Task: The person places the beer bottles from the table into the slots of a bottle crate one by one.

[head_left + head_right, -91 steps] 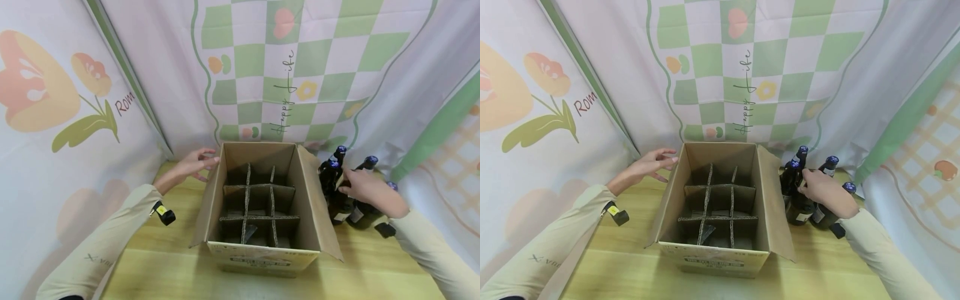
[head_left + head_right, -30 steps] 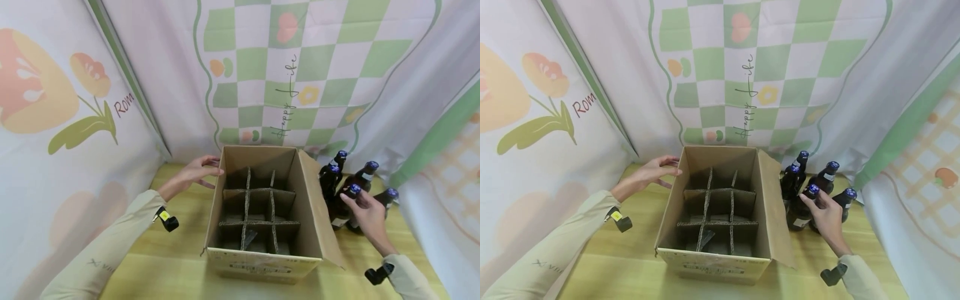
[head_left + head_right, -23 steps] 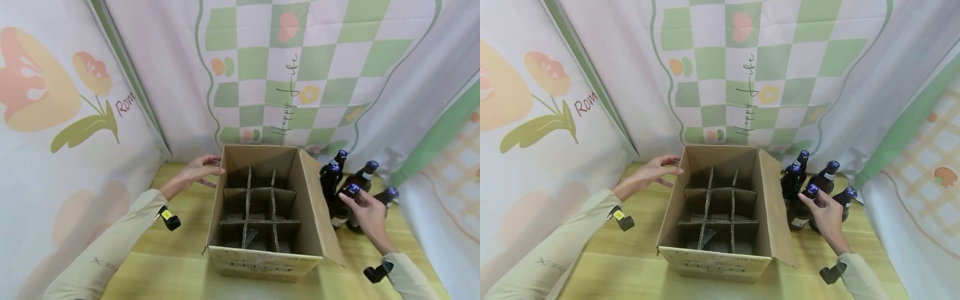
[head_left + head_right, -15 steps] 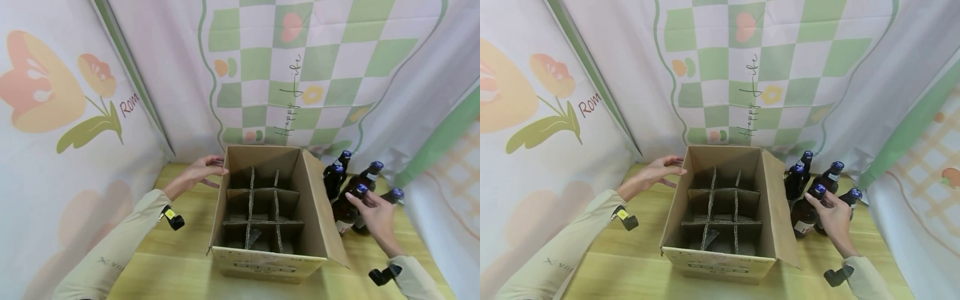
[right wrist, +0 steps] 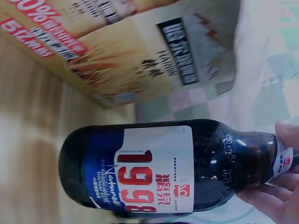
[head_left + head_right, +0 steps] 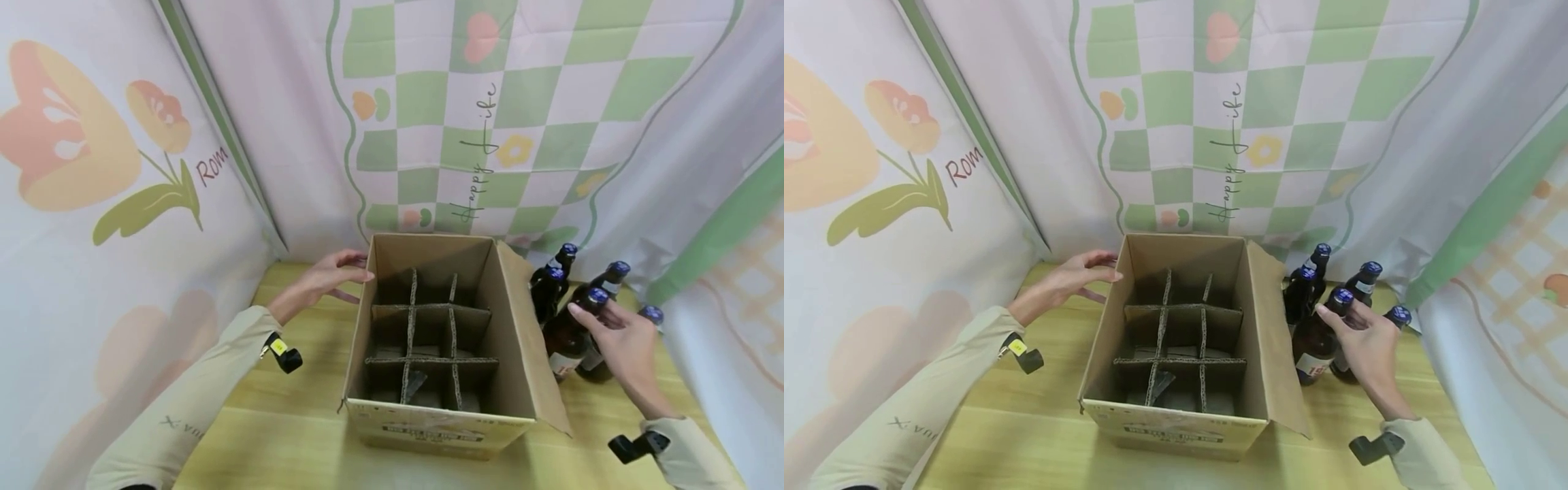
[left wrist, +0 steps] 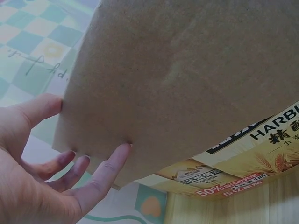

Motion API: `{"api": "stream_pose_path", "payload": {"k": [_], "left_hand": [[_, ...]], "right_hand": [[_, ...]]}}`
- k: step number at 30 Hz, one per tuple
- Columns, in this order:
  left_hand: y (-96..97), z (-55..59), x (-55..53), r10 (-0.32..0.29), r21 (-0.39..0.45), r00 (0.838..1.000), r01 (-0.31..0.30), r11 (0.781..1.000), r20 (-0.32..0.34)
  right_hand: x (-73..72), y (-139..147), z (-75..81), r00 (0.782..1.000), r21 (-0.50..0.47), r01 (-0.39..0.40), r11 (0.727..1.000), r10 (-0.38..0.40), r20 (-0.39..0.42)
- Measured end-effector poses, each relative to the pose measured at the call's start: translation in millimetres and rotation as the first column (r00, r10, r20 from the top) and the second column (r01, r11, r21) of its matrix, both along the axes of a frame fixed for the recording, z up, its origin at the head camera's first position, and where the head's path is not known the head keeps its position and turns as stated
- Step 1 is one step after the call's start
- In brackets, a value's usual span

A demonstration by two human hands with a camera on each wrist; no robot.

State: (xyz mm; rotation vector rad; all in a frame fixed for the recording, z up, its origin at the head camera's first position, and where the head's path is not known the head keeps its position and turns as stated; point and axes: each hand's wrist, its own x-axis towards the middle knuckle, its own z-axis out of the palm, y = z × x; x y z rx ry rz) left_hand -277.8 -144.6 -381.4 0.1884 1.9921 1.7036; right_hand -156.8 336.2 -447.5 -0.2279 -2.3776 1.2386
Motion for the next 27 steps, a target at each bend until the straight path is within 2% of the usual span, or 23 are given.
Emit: {"api": "stream_pose_path", "payload": {"k": [7,12,17,23,27], "left_hand": [[-0.5,-0.1,1.8,0.028,0.000,1.000,-0.028,1.000,0.007],[-1.9,1.4,2.8,0.033,0.001,0.999,-0.033,0.999,0.010],[-3.9,0.8,3.3,0.041,0.004,0.999,-0.041,0.999,0.011],[-4.5,0.8,4.7,0.051,0.004,0.999,-0.051,0.999,0.009],[-1.9,-1.5,4.6,0.038,0.018,0.999,-0.038,0.999,0.007]], "right_hand": [[6.5,-10.4,33.9,0.999,0.039,-0.030,0.999,0.031,-0.015],[11.8,-15.3,53.4,0.999,0.005,-0.045,0.999,0.045,0.019],[13.5,-17.5,72.4,0.999,0.000,-0.048,0.999,0.048,0.010],[12.4,-21.6,93.9,1.000,-0.002,-0.020,1.000,0.020,-0.006],[11.1,-26.3,113.3,0.998,-0.007,0.027,1.000,-0.027,-0.064]]}}
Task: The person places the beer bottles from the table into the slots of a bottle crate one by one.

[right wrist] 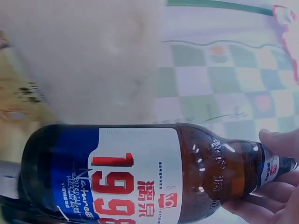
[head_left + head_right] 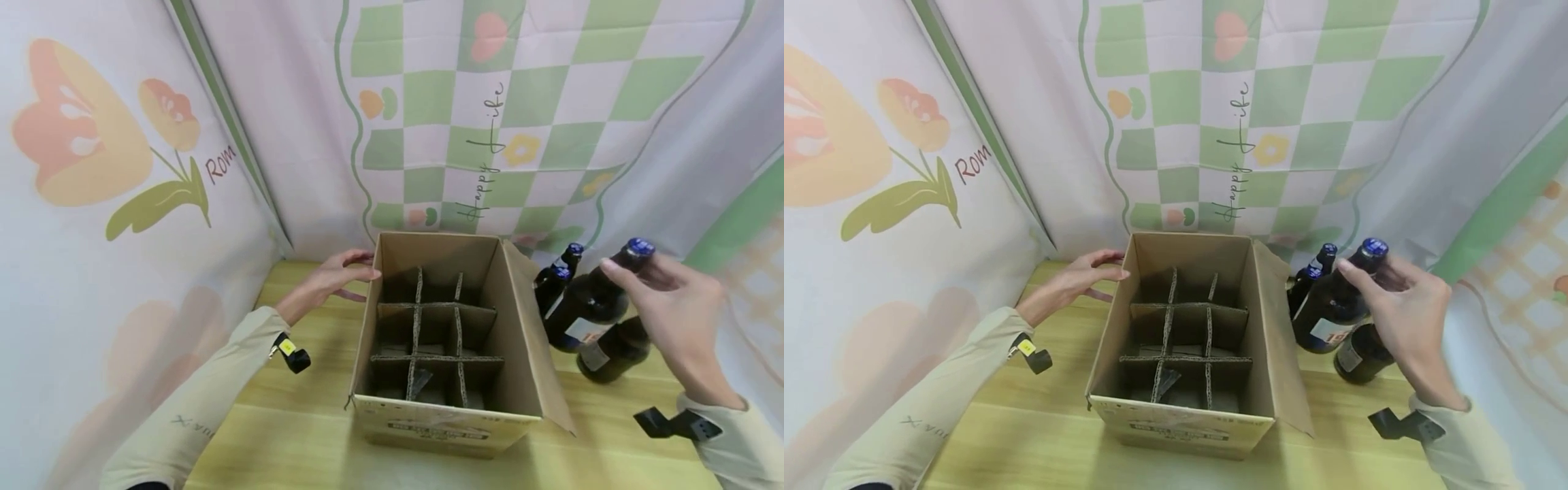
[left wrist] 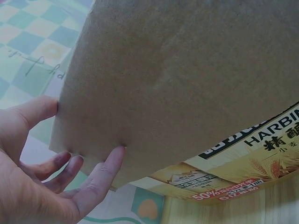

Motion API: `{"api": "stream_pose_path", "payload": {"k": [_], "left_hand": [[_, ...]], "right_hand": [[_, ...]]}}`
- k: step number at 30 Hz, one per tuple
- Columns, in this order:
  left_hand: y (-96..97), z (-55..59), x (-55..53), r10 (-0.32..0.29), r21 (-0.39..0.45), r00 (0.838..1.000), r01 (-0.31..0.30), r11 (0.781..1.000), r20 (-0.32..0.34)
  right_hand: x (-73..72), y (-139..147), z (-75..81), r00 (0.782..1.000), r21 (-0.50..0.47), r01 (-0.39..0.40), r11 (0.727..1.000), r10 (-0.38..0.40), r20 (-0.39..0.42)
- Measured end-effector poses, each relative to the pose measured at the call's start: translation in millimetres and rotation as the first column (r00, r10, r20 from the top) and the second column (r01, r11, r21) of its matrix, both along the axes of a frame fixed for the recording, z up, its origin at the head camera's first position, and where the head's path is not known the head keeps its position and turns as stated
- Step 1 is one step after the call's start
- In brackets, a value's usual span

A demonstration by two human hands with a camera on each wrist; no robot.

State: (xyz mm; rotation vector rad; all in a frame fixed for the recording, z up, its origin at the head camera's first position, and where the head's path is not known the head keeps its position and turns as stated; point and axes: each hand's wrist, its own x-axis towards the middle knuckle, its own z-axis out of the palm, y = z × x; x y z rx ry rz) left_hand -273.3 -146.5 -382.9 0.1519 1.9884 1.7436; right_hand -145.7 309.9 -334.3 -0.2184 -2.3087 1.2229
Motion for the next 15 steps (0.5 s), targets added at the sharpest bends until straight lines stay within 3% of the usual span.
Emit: {"api": "stream_pose_path", "payload": {"k": [7,15], "left_hand": [[-2.1,-3.9,-0.4,0.012,0.022,1.000,-0.012,1.000,0.009],[0.4,-2.9,1.6,0.006,0.019,1.000,-0.006,1.000,0.010]], "right_hand": [[-7.0,-24.9,28.5,0.995,-0.090,-0.080,0.993,0.074,-0.067],[-15.8,-51.2,50.5,0.975,-0.062,-0.159,0.985,0.147,-0.169]]}}
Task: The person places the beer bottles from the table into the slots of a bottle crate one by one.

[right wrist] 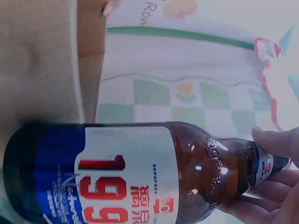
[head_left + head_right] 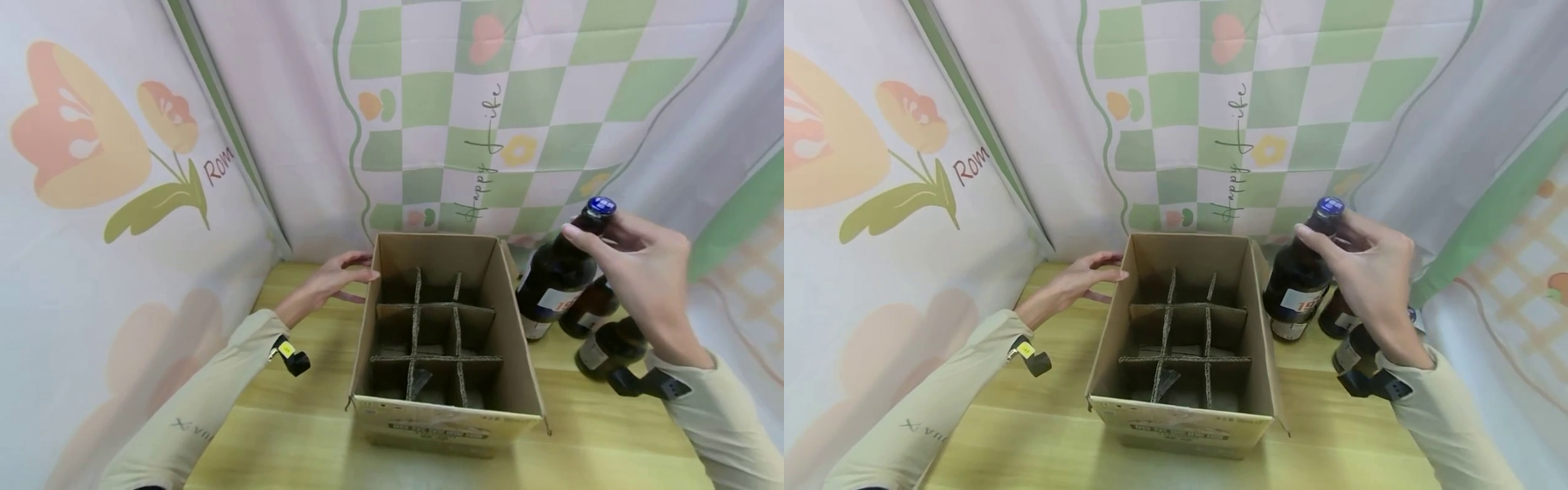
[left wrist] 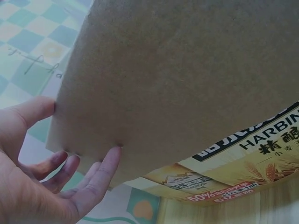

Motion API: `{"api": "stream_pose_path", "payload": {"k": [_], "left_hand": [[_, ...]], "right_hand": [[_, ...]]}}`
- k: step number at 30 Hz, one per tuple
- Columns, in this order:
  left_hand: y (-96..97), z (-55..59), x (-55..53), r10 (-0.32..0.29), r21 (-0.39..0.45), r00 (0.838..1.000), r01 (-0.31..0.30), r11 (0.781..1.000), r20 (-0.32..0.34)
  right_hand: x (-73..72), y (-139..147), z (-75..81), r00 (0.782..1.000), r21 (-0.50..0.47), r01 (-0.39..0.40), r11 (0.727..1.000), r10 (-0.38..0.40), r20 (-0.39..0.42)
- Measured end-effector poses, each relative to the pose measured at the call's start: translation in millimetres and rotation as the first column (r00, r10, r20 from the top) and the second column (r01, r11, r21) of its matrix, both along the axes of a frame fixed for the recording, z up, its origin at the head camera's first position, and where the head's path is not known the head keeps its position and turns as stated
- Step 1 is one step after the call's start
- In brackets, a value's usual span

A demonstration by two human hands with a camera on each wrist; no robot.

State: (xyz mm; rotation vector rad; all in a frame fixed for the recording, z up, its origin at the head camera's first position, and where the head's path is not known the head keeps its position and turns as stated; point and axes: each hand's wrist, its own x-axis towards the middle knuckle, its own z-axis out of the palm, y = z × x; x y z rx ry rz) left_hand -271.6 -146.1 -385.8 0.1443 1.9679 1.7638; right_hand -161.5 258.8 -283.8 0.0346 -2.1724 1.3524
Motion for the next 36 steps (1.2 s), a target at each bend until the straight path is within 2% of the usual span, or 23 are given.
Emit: {"api": "stream_pose_path", "payload": {"k": [4,8,11,14,18,22,25,29,36], "left_hand": [[1.2,-1.1,-0.8,0.003,-0.003,1.000,-0.003,1.000,0.002],[-0.7,-1.4,-0.2,0.004,-0.007,1.000,-0.004,1.000,0.007],[-3.0,0.2,0.3,0.013,-0.016,1.000,-0.012,1.000,0.001],[-4.4,1.7,0.2,0.017,-0.022,1.000,-0.017,1.000,-0.004],[-2.4,-0.5,-1.4,0.010,-0.020,1.000,-0.010,1.000,-0.002],[3.7,-3.1,-1.9,0.001,-0.017,1.000,-0.001,1.000,-0.001],[6.9,-3.3,-1.7,0.004,-0.015,1.000,-0.004,1.000,-0.002],[7.0,-1.3,0.2,0.010,-0.017,1.000,-0.010,1.000,0.000],[5.7,-1.5,2.8,0.006,-0.022,1.000,-0.006,1.000,0.002]], "right_hand": [[-1.8,-14.1,12.7,0.994,0.021,-0.019,1.000,0.021,-0.103],[-3.3,-22.8,26.9,0.988,0.027,-0.024,0.999,0.028,-0.154],[-7.2,-26.2,37.6,0.991,0.010,-0.042,0.999,0.043,-0.125],[-13.0,-29.7,43.7,0.993,-0.025,-0.096,0.995,0.094,-0.076],[-19.8,-37.5,44.2,0.986,-0.011,-0.161,0.987,0.160,-0.052],[-24.3,-43.7,44.8,0.981,0.034,-0.188,0.982,0.189,-0.046],[-27.7,-46.2,45.3,0.978,0.034,-0.209,0.977,0.210,-0.015],[-35.8,-50.7,40.7,0.969,0.014,-0.242,0.970,0.241,0.056],[-55.7,-62.1,21.2,0.949,0.036,-0.281,0.959,0.272,0.159]]}}
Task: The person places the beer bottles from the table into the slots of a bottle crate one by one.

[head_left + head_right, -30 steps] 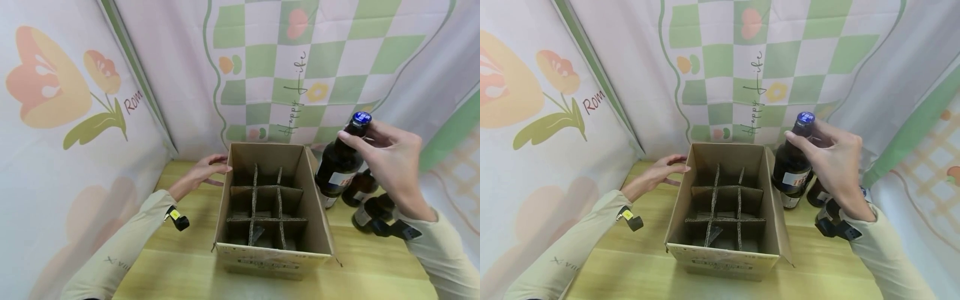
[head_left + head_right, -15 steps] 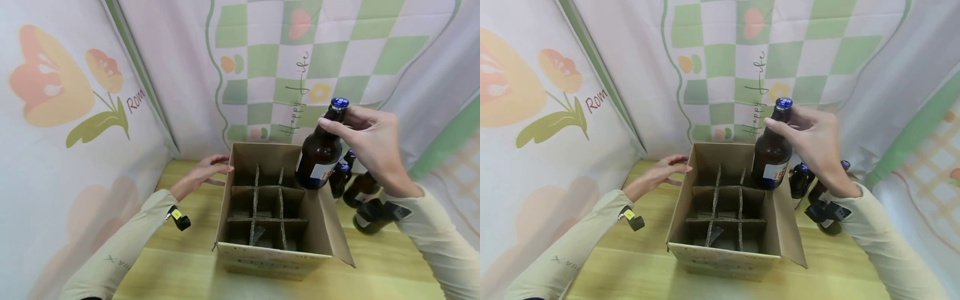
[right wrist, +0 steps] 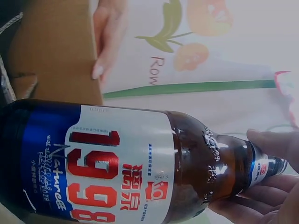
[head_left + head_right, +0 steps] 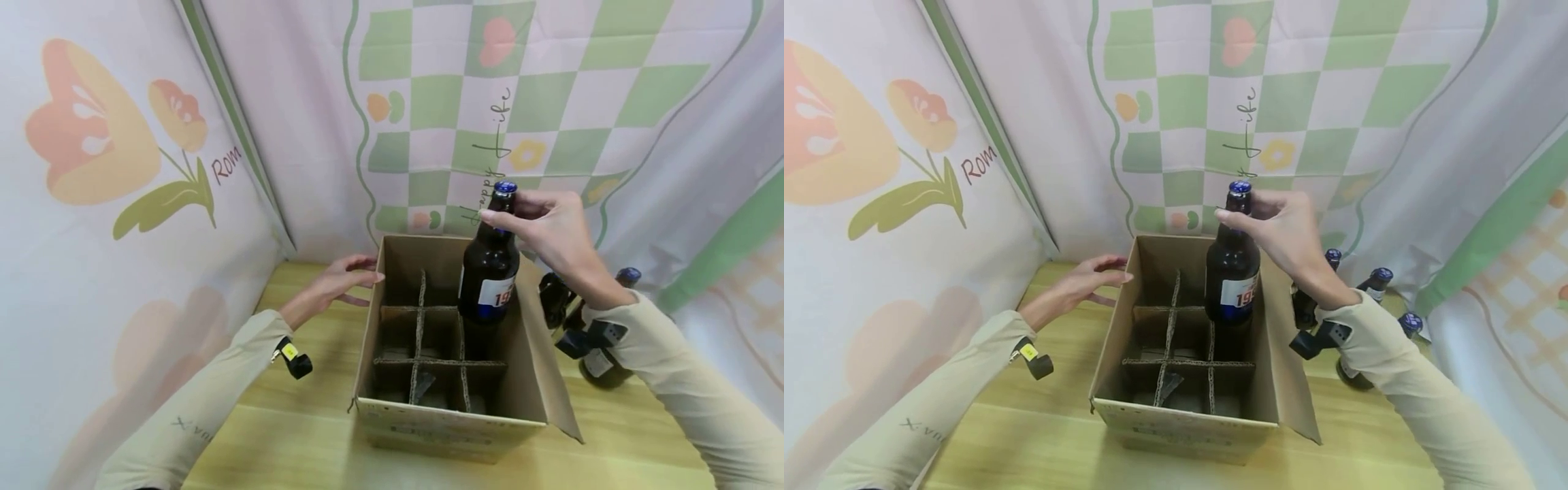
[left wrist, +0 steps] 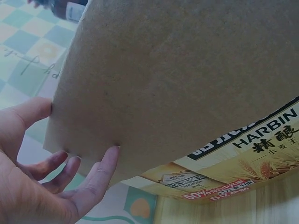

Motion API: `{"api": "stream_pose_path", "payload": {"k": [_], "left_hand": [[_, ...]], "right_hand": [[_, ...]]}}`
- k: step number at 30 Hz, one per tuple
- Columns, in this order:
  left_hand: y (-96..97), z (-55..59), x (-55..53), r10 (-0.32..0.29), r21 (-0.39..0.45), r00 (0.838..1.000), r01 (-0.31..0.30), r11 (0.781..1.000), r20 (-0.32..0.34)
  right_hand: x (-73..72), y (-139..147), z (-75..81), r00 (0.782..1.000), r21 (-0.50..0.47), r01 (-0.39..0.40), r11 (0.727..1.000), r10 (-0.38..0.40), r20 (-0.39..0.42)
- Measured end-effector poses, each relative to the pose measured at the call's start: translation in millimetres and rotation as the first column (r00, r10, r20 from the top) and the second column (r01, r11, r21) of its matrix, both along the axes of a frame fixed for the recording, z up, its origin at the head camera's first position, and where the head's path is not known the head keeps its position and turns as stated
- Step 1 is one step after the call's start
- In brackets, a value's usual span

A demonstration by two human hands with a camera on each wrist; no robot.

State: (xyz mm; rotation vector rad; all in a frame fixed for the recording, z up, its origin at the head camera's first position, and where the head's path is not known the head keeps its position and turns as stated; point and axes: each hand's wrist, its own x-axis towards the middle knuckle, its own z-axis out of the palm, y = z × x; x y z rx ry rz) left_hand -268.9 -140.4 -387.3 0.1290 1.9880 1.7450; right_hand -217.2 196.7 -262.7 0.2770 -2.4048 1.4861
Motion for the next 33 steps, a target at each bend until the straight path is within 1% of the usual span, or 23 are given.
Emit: {"api": "stream_pose_path", "payload": {"k": [4,7,14,19,24,29,33], "left_hand": [[0.1,-0.7,-0.1,0.010,-0.001,1.000,-0.010,1.000,-0.003],[0.5,-1.3,0.0,0.011,-0.003,1.000,-0.011,1.000,-0.008],[0.3,-3.3,0.2,0.012,0.006,1.000,-0.012,1.000,-0.004],[0.9,-4.8,-0.1,0.007,0.014,1.000,-0.007,1.000,-0.007],[1.0,-5.8,-0.2,0.009,0.018,1.000,-0.009,1.000,-0.006],[-1.7,-5.6,0.1,0.025,0.015,1.000,-0.025,1.000,-0.015],[-0.3,-7.5,1.2,0.023,0.020,1.000,-0.023,1.000,-0.011]], "right_hand": [[-12.2,-4.9,-7.8,1.000,0.055,-0.006,0.998,0.005,0.018],[-20.5,-7.5,-12.1,0.999,0.076,-0.016,0.997,0.013,0.034],[-38.8,-15.4,-24.8,0.999,0.090,-0.026,0.996,0.023,0.031],[-48.7,-24.3,-36.1,1.000,0.097,-0.029,0.995,0.028,0.013],[-57.8,-34.7,-47.1,0.998,0.050,-0.057,0.997,0.059,-0.032],[-70.5,-46.2,-53.3,0.987,-0.039,-0.132,0.990,0.128,-0.092],[-78.0,-53.8,-58.1,0.983,-0.075,-0.162,0.984,0.154,-0.103]]}}
